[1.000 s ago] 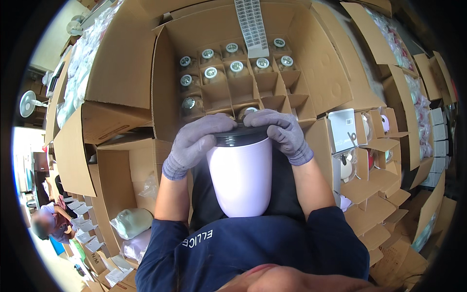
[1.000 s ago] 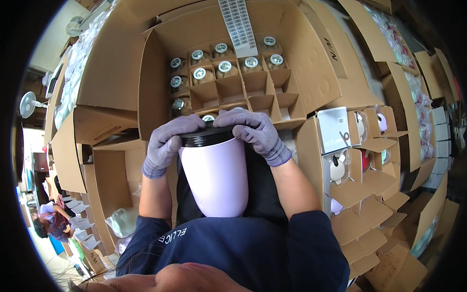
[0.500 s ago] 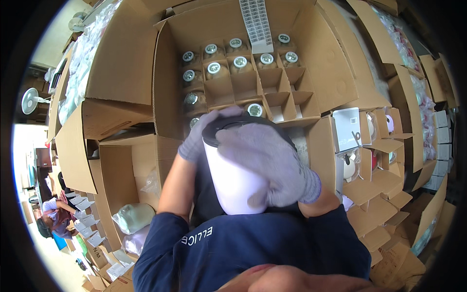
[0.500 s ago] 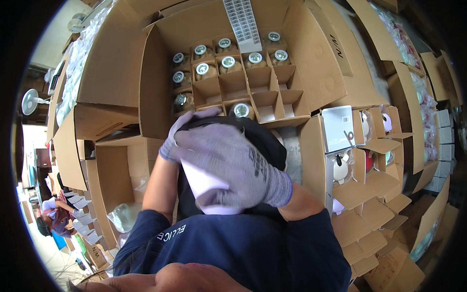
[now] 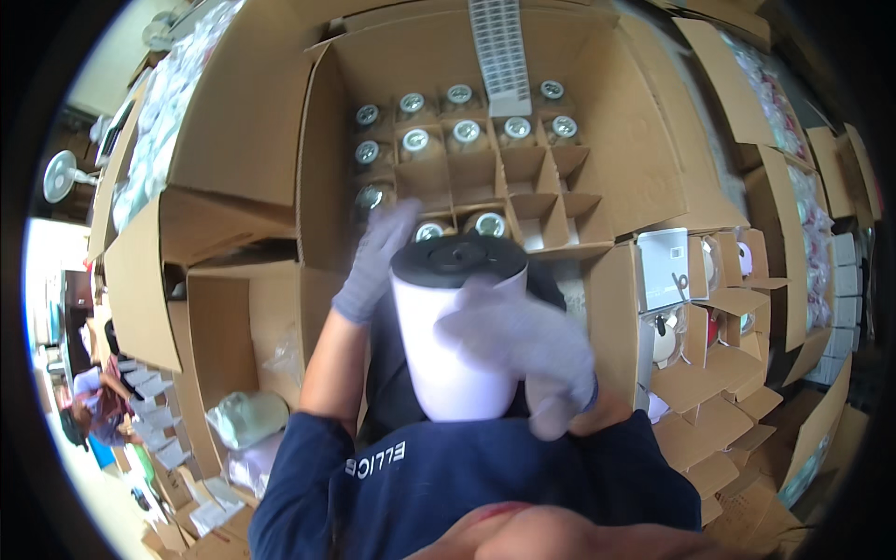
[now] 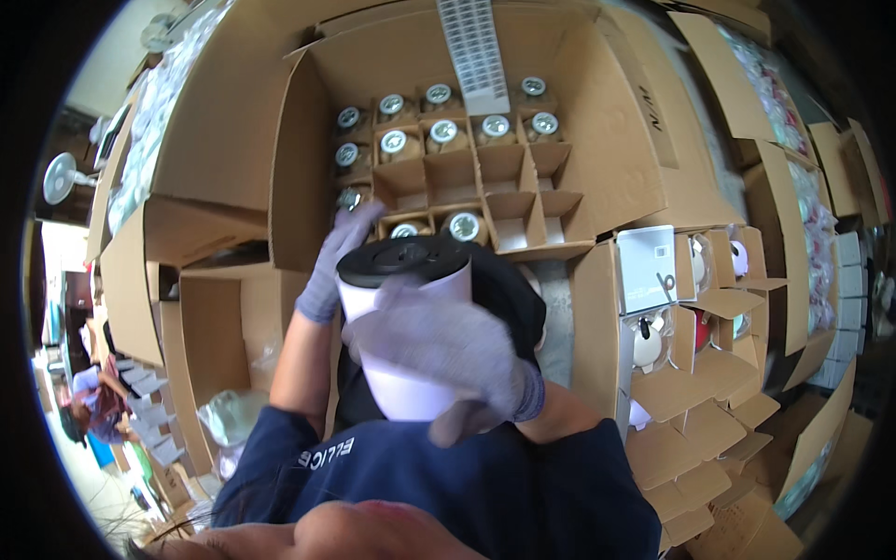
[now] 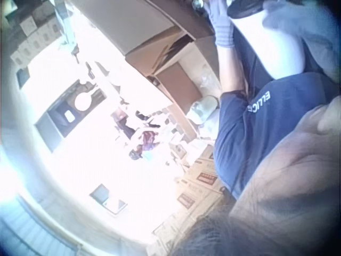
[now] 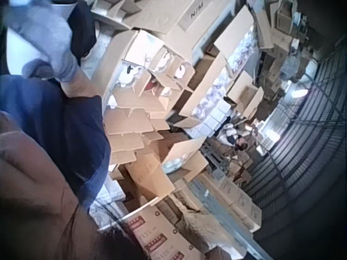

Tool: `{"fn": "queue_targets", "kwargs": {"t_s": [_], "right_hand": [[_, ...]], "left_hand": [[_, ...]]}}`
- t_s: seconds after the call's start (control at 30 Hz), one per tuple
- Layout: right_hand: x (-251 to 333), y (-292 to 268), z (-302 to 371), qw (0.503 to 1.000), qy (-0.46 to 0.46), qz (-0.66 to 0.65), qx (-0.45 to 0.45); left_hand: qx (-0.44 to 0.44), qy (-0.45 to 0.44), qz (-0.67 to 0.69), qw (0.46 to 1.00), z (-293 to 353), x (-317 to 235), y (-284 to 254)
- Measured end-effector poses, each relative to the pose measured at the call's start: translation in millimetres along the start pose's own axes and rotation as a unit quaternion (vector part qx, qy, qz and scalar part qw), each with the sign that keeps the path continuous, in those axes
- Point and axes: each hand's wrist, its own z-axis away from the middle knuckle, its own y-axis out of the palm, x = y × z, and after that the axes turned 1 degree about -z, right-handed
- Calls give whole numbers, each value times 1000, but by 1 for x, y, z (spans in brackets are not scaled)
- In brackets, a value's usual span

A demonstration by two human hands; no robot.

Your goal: The person assembles multiple kettles by inserting glass inner pots into colored outer shells, securing lids, applying labels, and wrapping each unit in plastic. The person handles red, white, purple, and green kettles one at a time.

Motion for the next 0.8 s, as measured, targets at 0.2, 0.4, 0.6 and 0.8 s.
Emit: {"fn": "queue_targets", "kwargs": {"t_s": [0.2,0.4,0.6,0.8], "right_hand": [[5,-4,3,996,-43,-20,77],[-3,-5,17,994,97,55,2],[7,-7,2,995,15,56,87],[-7,-13,8,990,44,127,39]], "left_hand": [[-6,-54,148,988,-1,-16,-8],[-106,-62,209,970,-9,-87,-39],[100,-298,565,763,-18,-30,-14],[11,-120,480,869,-14,-54,-22]]}}
